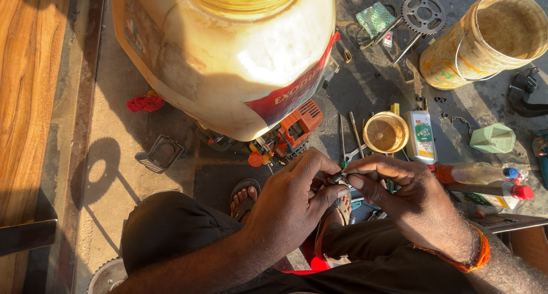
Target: The person sits on the ground next to a brush cutter engine and works on a small metal component, fitting and turning parts together by hand. They briefly reach into an open toolbox to pick items and continue assembling the component over their lap.
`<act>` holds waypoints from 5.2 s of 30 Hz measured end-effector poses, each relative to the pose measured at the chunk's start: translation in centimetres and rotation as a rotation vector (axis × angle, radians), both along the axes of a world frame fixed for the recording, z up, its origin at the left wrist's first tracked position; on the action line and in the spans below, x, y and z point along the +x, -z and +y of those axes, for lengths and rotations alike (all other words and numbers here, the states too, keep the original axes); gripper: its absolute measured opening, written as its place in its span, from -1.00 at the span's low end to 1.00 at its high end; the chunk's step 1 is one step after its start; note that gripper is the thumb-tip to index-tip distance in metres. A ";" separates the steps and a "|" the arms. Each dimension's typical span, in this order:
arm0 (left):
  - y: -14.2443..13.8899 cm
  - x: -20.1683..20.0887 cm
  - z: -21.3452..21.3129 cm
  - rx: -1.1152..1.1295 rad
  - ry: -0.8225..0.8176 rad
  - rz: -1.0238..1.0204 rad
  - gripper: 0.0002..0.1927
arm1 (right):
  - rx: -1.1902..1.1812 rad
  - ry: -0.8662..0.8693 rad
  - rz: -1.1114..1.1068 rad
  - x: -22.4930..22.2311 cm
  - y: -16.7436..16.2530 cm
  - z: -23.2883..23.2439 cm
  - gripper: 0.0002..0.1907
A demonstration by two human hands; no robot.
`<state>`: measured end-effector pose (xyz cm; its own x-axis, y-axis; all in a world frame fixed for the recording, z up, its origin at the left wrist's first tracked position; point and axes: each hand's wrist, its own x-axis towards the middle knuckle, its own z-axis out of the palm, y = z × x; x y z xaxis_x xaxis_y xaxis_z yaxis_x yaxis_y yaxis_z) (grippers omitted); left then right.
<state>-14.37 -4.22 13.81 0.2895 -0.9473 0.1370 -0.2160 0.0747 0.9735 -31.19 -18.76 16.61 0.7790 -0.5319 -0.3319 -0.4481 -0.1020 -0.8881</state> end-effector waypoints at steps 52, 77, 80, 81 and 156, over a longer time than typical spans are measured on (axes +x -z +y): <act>-0.4 0.2 0.0 0.072 0.051 0.383 -0.83 | -0.340 -0.022 -0.099 0.3 -0.2 0.3 -0.81; 0.4 0.1 -0.6 0.200 0.116 0.657 -0.78 | -1.043 -0.199 -0.088 0.7 -1.5 1.6 -0.64; 0.4 0.2 -0.7 0.226 0.145 0.719 -0.77 | -1.174 -0.263 -0.158 0.7 -1.6 1.8 -0.55; 0.4 0.2 -0.6 0.227 0.142 0.725 -0.77 | -1.200 -0.284 -0.170 0.7 -1.6 1.8 -0.51; 0.2 0.8 0.2 0.119 0.106 0.814 -0.76 | -1.415 -0.246 -0.139 -0.2 -2.2 2.1 -0.48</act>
<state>-13.57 -4.07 13.61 0.1632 -0.9700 -0.1800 0.5617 -0.0587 0.8253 -31.39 -16.69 18.81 0.8790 -0.1944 0.4355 -0.2100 -0.9776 -0.0125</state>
